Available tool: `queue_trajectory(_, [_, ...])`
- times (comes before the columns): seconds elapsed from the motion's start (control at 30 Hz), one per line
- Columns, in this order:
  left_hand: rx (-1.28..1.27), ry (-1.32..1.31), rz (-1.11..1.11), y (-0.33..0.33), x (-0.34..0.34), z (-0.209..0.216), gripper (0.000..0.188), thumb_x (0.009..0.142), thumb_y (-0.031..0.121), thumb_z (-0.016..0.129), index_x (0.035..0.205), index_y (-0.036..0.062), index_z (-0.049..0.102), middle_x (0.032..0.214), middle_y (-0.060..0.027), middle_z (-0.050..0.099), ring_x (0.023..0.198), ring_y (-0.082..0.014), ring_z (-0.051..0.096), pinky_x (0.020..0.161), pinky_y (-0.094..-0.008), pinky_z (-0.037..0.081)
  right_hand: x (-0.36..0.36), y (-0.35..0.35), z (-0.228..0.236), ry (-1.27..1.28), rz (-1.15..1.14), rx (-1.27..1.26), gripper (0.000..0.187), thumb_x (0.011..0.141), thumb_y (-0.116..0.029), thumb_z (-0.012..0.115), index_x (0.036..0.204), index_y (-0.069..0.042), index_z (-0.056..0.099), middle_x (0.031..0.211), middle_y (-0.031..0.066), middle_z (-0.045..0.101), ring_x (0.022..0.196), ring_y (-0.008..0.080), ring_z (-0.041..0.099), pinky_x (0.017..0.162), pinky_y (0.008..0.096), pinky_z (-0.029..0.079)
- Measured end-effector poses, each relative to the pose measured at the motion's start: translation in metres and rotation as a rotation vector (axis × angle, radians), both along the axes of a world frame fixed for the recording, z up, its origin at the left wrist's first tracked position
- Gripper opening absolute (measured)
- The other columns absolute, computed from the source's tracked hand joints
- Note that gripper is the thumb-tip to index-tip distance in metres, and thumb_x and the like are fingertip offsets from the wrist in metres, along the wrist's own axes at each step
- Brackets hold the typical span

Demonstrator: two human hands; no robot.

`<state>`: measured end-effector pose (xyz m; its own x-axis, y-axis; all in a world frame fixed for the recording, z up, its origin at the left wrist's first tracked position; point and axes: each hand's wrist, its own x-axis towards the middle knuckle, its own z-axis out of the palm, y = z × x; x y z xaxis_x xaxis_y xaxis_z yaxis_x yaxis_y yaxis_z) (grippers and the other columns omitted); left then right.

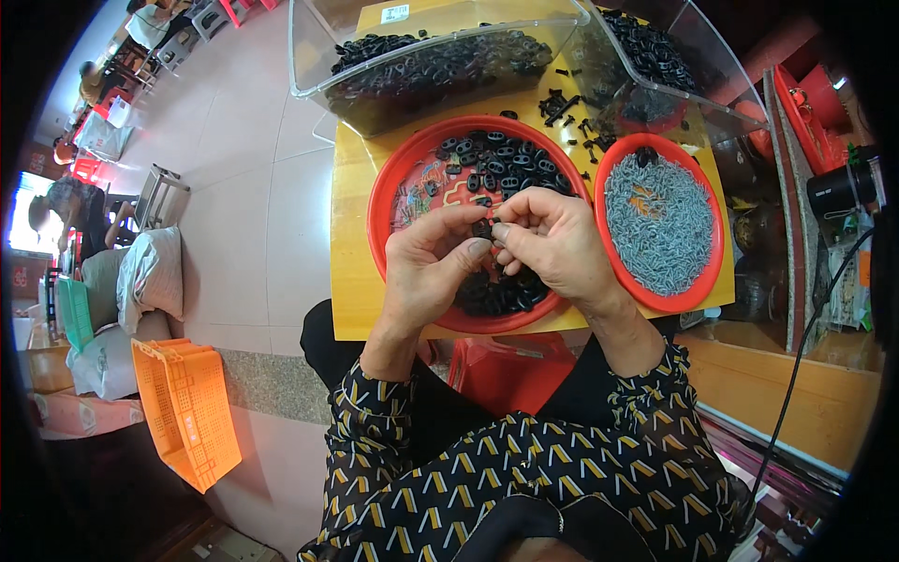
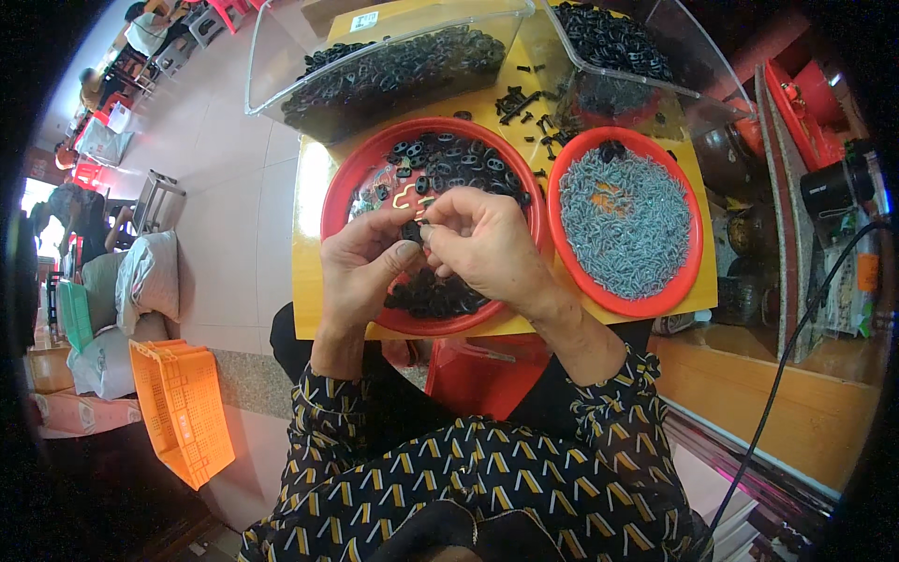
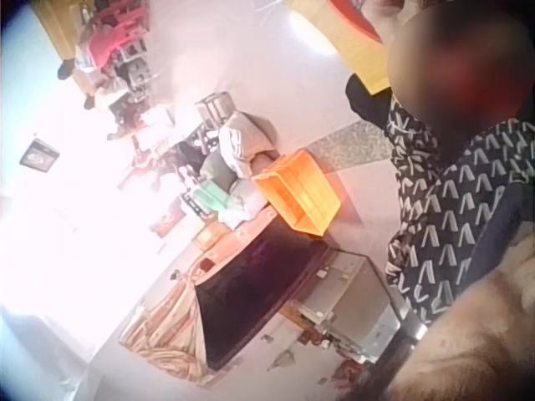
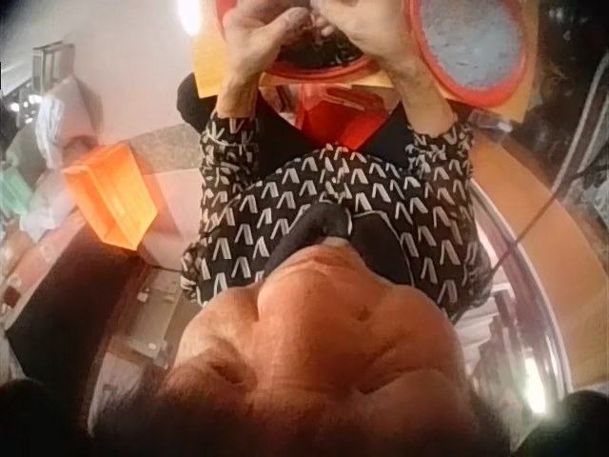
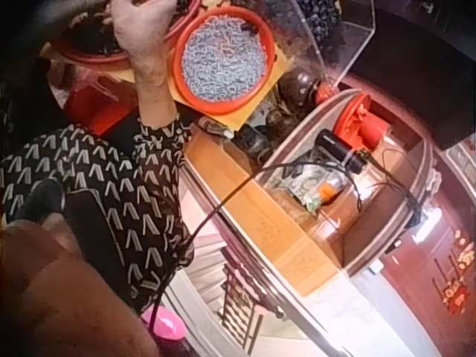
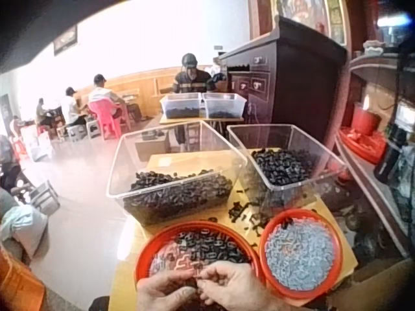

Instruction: The person assembles small black padlocks by hand, inserting metal pins into lock bodies and placing the completed units into a red tray. The process is repeated continuously with components drawn from nearby containers.

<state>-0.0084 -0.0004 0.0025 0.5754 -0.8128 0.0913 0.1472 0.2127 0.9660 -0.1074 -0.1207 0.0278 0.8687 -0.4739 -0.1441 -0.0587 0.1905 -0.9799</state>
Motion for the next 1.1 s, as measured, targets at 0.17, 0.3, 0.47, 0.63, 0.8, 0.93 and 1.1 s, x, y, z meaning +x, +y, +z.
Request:
queue_trajectory(0.17, [0.014, 0.002, 0.003, 0.003, 0.004, -0.003, 0.025, 0.077, -0.003, 0.058, 0.102, -0.0036, 0.055, 0.079, -0.005, 0.059, 0.069, -0.0085, 0.056, 0.062, -0.0205, 0.048, -0.001, -0.004, -0.003, -0.054, 0.071, 0.124, 0.011, 0.079, -0.006, 0.059, 0.087, 0.001, 0.057, 0.072, 0.0037, 0.059, 0.062, 0.0083, 0.058, 0.052, 0.0201, 0.05])
queue_trajectory(0.3, [-0.046, 0.019, -0.028, 0.004, 0.002, 0.002, 0.026, 0.076, -0.005, 0.057, 0.102, -0.0039, 0.055, 0.08, -0.006, 0.06, 0.07, -0.0094, 0.057, 0.063, -0.0215, 0.049, -0.001, -0.016, -0.006, -0.095, 0.194, 0.199, 0.013, 0.077, -0.006, 0.063, 0.087, 0.0, 0.058, 0.073, 0.0037, 0.059, 0.064, 0.0096, 0.059, 0.054, 0.0207, 0.051])
queue_trajectory(0.47, [0.002, -0.127, -0.024, 0.008, 0.002, 0.002, 0.023, 0.076, -0.007, 0.056, 0.098, -0.0043, 0.057, 0.079, -0.0061, 0.061, 0.072, -0.0108, 0.059, 0.065, -0.0226, 0.05, -0.001, -0.019, -0.013, -0.115, 0.259, 0.27, 0.016, 0.073, -0.007, 0.067, 0.085, -0.001, 0.057, 0.075, 0.0036, 0.059, 0.065, 0.0111, 0.059, 0.055, 0.0215, 0.051])
queue_trajectory(0.63, [-0.017, -0.199, -0.009, 0.006, -0.003, 0.01, 0.024, 0.074, -0.003, 0.062, 0.098, -0.0029, 0.058, 0.081, -0.0052, 0.06, 0.07, -0.0092, 0.056, 0.061, -0.0199, 0.045, -0.001, -0.019, -0.017, -0.135, 0.279, 0.324, 0.016, 0.073, -0.007, 0.067, 0.083, -0.002, 0.057, 0.074, 0.0027, 0.058, 0.065, 0.0109, 0.059, 0.055, 0.0217, 0.051])
queue_trajectory(0.8, [-0.034, -0.327, 0.036, 0.006, -0.004, 0.007, 0.023, 0.072, -0.005, 0.061, 0.095, -0.0028, 0.059, 0.083, -0.0054, 0.06, 0.073, -0.0103, 0.056, 0.065, -0.0213, 0.046, -0.001, -0.017, -0.019, -0.168, 0.287, 0.323, 0.015, 0.073, -0.007, 0.067, 0.083, -0.001, 0.057, 0.074, 0.0024, 0.057, 0.065, 0.0105, 0.059, 0.056, 0.0219, 0.051])
queue_trajectory(0.93, [0.013, -0.406, 0.079, 0.004, -0.009, 0.012, 0.023, 0.071, -0.006, 0.062, 0.093, -0.0025, 0.06, 0.084, -0.0051, 0.06, 0.076, -0.0115, 0.056, 0.068, -0.0231, 0.046, 0.0, -0.017, -0.02, -0.171, 0.281, 0.288, 0.015, 0.073, -0.006, 0.066, 0.084, -0.001, 0.057, 0.074, 0.0029, 0.058, 0.066, 0.011, 0.059, 0.057, 0.0223, 0.051])
queue_trajectory(1.1, [-0.038, -0.295, 0.039, -0.001, -0.006, 0.007, 0.024, 0.073, -0.008, 0.058, 0.097, -0.0044, 0.057, 0.081, -0.0069, 0.061, 0.071, -0.0112, 0.058, 0.063, -0.0225, 0.048, 0.0, -0.02, -0.021, -0.161, 0.276, 0.291, 0.015, 0.075, -0.007, 0.064, 0.087, 0.0, 0.057, 0.075, 0.0041, 0.058, 0.066, 0.0121, 0.059, 0.056, 0.0221, 0.051])
